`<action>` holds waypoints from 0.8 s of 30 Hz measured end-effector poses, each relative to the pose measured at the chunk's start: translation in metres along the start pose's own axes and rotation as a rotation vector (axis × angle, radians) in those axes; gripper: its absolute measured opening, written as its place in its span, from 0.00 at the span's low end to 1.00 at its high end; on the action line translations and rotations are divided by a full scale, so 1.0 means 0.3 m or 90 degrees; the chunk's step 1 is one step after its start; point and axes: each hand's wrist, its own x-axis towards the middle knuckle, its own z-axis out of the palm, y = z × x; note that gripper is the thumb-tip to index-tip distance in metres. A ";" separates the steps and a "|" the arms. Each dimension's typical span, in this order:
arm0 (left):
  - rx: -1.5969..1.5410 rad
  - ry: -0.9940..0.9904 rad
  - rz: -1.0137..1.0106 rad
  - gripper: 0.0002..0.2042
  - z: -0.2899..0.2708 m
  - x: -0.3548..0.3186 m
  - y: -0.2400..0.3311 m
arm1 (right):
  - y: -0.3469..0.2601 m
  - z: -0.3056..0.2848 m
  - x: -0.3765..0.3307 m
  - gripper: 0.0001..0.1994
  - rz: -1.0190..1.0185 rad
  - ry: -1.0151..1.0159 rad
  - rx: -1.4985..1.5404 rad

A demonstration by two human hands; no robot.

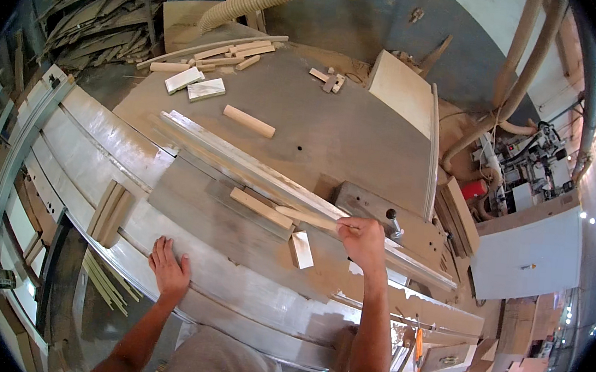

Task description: The person positions wood pieces on a sliding table saw, aligns them with a fence, and uses a wooden push stick to move the wood through the cutting area.

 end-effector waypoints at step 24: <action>-0.091 0.002 -0.021 0.30 -0.030 0.004 0.012 | -0.224 0.617 0.081 0.13 -0.198 -0.025 0.045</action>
